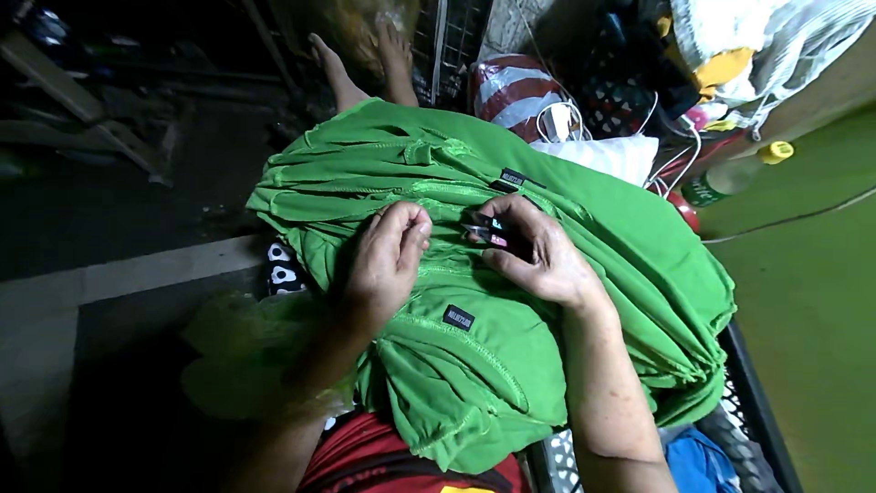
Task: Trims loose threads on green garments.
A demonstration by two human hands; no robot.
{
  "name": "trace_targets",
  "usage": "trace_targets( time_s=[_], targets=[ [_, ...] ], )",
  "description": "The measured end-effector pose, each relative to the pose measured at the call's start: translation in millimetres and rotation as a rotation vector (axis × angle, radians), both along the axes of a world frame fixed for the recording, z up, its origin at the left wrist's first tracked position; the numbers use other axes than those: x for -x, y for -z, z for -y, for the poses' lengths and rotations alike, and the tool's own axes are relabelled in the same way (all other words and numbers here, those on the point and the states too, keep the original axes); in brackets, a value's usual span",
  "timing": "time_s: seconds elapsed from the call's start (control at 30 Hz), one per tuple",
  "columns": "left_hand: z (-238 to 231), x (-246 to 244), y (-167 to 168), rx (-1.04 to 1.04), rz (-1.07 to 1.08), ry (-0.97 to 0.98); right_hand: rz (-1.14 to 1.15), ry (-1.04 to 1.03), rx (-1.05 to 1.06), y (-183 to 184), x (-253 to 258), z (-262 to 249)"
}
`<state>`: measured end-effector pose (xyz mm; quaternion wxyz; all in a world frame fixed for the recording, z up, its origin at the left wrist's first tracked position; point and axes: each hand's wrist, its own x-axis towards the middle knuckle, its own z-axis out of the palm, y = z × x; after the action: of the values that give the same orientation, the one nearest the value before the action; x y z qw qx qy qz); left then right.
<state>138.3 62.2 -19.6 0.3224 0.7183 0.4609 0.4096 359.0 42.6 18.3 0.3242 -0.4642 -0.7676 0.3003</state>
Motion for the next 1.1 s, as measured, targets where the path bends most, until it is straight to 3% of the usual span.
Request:
trace_targets(
  time_s=[0.1, 0.27, 0.4, 1.1],
  targets=[
    [2.6, 2.3, 2.6, 0.004, 0.060, -0.011, 0.016, -0.006, -0.020, -0.7, -0.1, -1.1],
    [0.1, 4.4, 7.3, 0.001, 0.145, 0.005, 0.273, 0.037, -0.240, 5.3, 10.4, -1.1],
    [0.6, 4.3, 7.7, -0.021, 0.163, 0.020, 0.351, 0.077, -0.290, 5.2, 20.0, -0.9],
    [1.2, 3.6, 11.0, -0.026, 0.202, 0.024, 0.402, 0.013, -0.307, 4.7, 22.8, -2.7]
  ],
)
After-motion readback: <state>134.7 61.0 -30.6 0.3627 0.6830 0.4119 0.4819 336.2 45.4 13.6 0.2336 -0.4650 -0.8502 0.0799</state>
